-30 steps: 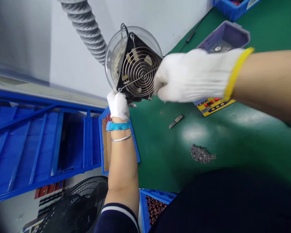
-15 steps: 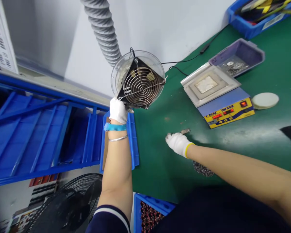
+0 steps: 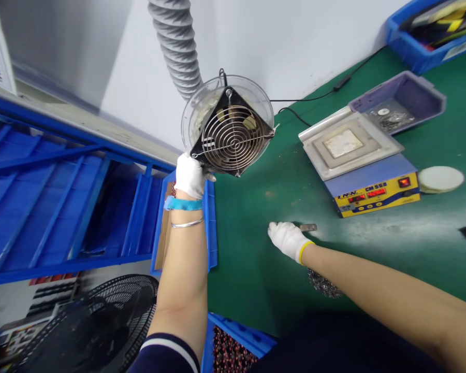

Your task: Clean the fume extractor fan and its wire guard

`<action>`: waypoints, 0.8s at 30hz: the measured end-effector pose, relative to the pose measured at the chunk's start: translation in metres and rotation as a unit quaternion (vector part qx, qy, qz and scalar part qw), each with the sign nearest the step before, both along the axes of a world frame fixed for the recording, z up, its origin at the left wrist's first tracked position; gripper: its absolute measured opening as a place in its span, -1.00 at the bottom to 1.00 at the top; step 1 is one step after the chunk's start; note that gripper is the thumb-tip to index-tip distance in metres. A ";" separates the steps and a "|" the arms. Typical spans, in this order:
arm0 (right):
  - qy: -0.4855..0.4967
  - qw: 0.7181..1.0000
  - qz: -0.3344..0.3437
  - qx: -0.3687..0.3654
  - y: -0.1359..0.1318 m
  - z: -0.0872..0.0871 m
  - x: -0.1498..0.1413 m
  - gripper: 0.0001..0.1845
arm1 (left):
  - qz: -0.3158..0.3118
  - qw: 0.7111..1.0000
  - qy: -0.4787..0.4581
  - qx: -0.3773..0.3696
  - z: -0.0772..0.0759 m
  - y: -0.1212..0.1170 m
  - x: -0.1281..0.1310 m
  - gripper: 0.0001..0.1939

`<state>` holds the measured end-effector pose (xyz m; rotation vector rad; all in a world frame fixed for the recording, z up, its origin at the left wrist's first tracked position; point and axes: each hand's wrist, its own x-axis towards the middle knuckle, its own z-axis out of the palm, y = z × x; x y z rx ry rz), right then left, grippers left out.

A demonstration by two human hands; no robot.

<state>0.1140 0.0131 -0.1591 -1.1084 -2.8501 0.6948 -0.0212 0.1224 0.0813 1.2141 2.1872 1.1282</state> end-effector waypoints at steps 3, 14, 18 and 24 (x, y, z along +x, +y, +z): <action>-0.042 0.998 -0.042 -0.006 0.001 -0.005 -0.002 -0.56 | -0.014 1.000 -0.015 0.012 -0.006 0.001 0.003 -0.80; -0.045 0.999 0.020 -0.011 0.011 0.013 0.000 -0.65 | -0.022 0.999 -0.028 0.002 -0.009 0.003 0.019 -0.69; -0.065 0.997 0.007 -0.033 0.024 0.017 0.008 -0.56 | -0.030 0.998 -0.046 -0.007 -0.011 0.004 0.015 -0.67; -0.069 0.996 0.007 -0.064 0.042 0.015 0.035 -0.57 | -0.039 0.998 -0.053 -0.005 -0.013 0.006 0.014 -0.66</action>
